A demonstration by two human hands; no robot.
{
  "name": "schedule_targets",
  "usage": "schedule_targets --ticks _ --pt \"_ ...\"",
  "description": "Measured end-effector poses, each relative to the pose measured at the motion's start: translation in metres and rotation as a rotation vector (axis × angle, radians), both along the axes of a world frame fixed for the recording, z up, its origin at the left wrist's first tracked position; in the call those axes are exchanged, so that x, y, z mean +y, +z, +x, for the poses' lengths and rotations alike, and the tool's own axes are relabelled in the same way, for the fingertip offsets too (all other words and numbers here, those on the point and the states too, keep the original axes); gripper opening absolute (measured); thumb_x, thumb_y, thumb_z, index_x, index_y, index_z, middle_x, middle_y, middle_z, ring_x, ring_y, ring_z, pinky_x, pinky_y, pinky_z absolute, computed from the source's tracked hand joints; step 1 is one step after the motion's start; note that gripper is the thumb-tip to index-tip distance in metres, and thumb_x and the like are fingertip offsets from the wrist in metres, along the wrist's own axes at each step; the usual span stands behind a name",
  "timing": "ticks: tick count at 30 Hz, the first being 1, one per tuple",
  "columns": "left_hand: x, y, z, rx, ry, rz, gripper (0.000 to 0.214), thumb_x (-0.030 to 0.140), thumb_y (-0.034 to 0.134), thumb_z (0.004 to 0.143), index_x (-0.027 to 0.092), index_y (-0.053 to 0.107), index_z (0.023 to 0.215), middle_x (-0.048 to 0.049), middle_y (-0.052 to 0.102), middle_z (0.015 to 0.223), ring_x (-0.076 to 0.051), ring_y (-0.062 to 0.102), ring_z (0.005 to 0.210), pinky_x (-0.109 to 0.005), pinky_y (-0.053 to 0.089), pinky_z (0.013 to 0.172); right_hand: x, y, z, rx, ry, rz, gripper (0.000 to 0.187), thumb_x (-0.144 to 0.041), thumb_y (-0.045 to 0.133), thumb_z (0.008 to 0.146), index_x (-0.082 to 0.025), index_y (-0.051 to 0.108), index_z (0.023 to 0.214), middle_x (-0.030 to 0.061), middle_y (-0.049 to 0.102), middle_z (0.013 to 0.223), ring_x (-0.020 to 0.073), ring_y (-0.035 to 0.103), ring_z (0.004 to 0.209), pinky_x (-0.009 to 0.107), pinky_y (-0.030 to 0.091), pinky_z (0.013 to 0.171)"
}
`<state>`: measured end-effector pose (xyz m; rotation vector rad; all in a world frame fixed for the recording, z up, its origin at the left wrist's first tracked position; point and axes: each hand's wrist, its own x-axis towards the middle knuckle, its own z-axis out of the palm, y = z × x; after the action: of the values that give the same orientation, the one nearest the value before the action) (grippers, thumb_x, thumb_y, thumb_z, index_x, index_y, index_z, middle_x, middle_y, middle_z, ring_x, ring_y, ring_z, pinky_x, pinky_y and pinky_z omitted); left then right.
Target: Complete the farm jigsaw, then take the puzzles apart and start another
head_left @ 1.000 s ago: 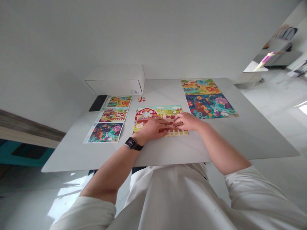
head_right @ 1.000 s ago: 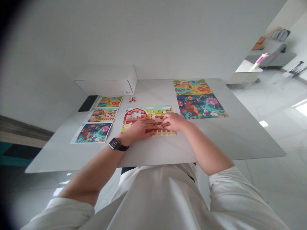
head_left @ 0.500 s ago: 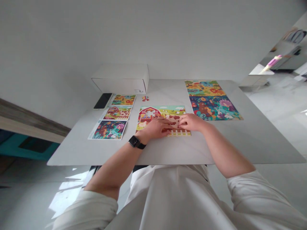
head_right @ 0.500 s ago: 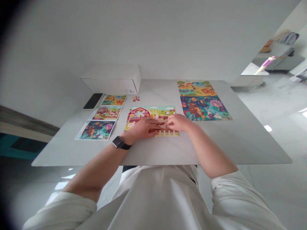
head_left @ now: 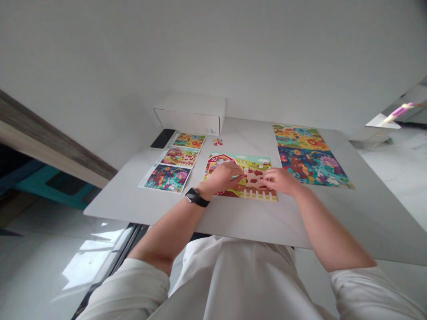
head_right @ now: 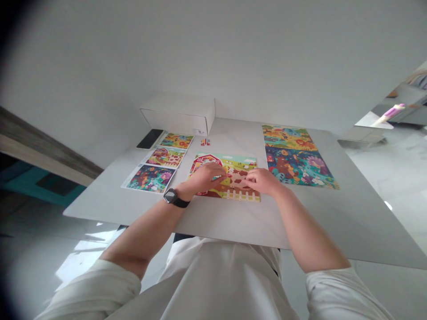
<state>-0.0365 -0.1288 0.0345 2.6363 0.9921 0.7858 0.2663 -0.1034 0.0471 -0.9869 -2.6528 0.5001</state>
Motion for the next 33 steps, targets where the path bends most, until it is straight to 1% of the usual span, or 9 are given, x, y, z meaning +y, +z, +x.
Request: schedule_targets --ticks 3,5,10,14,17,20,24,29,33 --pt "0.002 0.008 -0.014 -0.055 0.171 -0.008 0.040 0.036 0.048 0.109 0.020 0.073 0.083 -0.0089 0.075 0.085 -0.022 0.071 0.088 -0.035 0.051 0.089 0.007 0.006 -0.004 -0.044 -0.051 -0.001 0.053 -0.046 0.050 0.107 -0.023 0.071 0.064 0.0054 0.071 0.068 0.0205 0.068 0.071 0.032 0.045 0.072" --pt "0.003 0.011 -0.023 -0.114 0.286 -0.045 0.041 0.036 0.045 0.110 0.019 0.070 0.080 -0.0088 0.073 0.082 -0.021 0.070 0.084 -0.032 0.050 0.083 0.015 0.010 -0.011 -0.063 -0.117 -0.017 0.050 -0.046 0.050 0.107 -0.023 0.074 0.069 0.0051 0.074 0.069 0.0205 0.069 0.070 0.030 0.043 0.069" --pt "0.005 0.008 -0.035 -0.219 0.521 -0.139 0.031 0.026 0.042 0.109 0.022 0.072 0.114 -0.0077 0.078 0.092 -0.023 0.074 0.085 -0.030 0.050 0.077 0.052 0.017 -0.043 -0.040 -0.212 -0.017 0.030 -0.033 0.054 0.104 -0.026 0.082 0.108 0.0037 0.082 0.086 0.0208 0.073 0.078 0.028 0.047 0.072" --pt "0.010 0.004 -0.041 -0.235 0.596 -0.141 0.036 0.025 0.042 0.108 0.023 0.068 0.132 -0.0068 0.078 0.090 -0.024 0.074 0.083 -0.032 0.051 0.077 0.094 0.013 -0.083 -0.014 -0.231 -0.022 0.024 -0.029 0.064 0.099 -0.023 0.081 0.115 0.0064 0.084 0.100 0.0213 0.075 0.086 0.029 0.051 0.078" --pt "0.016 0.001 -0.048 -0.257 0.653 -0.128 0.037 0.027 0.049 0.105 0.023 0.063 0.140 -0.0044 0.075 0.082 -0.024 0.073 0.079 -0.032 0.051 0.075 0.126 0.005 -0.119 -0.014 -0.263 -0.010 0.024 -0.026 0.069 0.097 -0.023 0.081 0.117 0.0072 0.084 0.107 0.0213 0.076 0.095 0.030 0.054 0.086" --pt "0.024 -0.004 -0.058 -0.294 0.741 -0.126 0.041 0.027 0.054 0.102 0.023 0.059 0.143 -0.0027 0.073 0.081 -0.024 0.072 0.077 -0.032 0.051 0.074 0.151 -0.003 -0.156 -0.066 -0.319 -0.010 0.027 -0.026 0.073 0.096 -0.021 0.080 0.121 0.0091 0.083 0.113 0.0223 0.076 0.101 0.032 0.055 0.092" --pt "0.033 -0.009 -0.071 -0.385 0.880 -0.169 0.043 0.026 0.056 0.101 0.023 0.057 0.143 -0.0037 0.075 0.088 -0.025 0.073 0.083 -0.033 0.051 0.078 0.172 -0.012 -0.197 -0.123 -0.365 -0.003 0.037 -0.028 0.076 0.094 -0.023 0.077 0.130 0.0092 0.082 0.119 0.0239 0.075 0.109 0.032 0.055 0.097" --pt "0.041 -0.012 -0.077 -0.562 0.930 -0.219 0.045 0.028 0.058 0.101 0.023 0.055 0.145 -0.0031 0.077 0.091 -0.022 0.073 0.085 -0.033 0.053 0.080 0.191 -0.021 -0.220 -0.153 -0.402 -0.043 0.046 -0.035 0.078 0.093 -0.020 0.075 0.137 0.0130 0.080 0.124 0.0261 0.075 0.111 0.034 0.055 0.097" --pt "0.048 -0.017 -0.078 -0.724 0.896 -0.271 0.045 0.031 0.055 0.103 0.023 0.053 0.147 -0.0012 0.076 0.089 -0.017 0.069 0.071 -0.029 0.053 0.073 0.198 -0.025 -0.223 -0.132 -0.404 -0.076 0.032 -0.033 0.084 0.086 -0.025 0.082 0.117 0.0072 0.082 0.112 0.0254 0.075 0.105 0.034 0.055 0.095"
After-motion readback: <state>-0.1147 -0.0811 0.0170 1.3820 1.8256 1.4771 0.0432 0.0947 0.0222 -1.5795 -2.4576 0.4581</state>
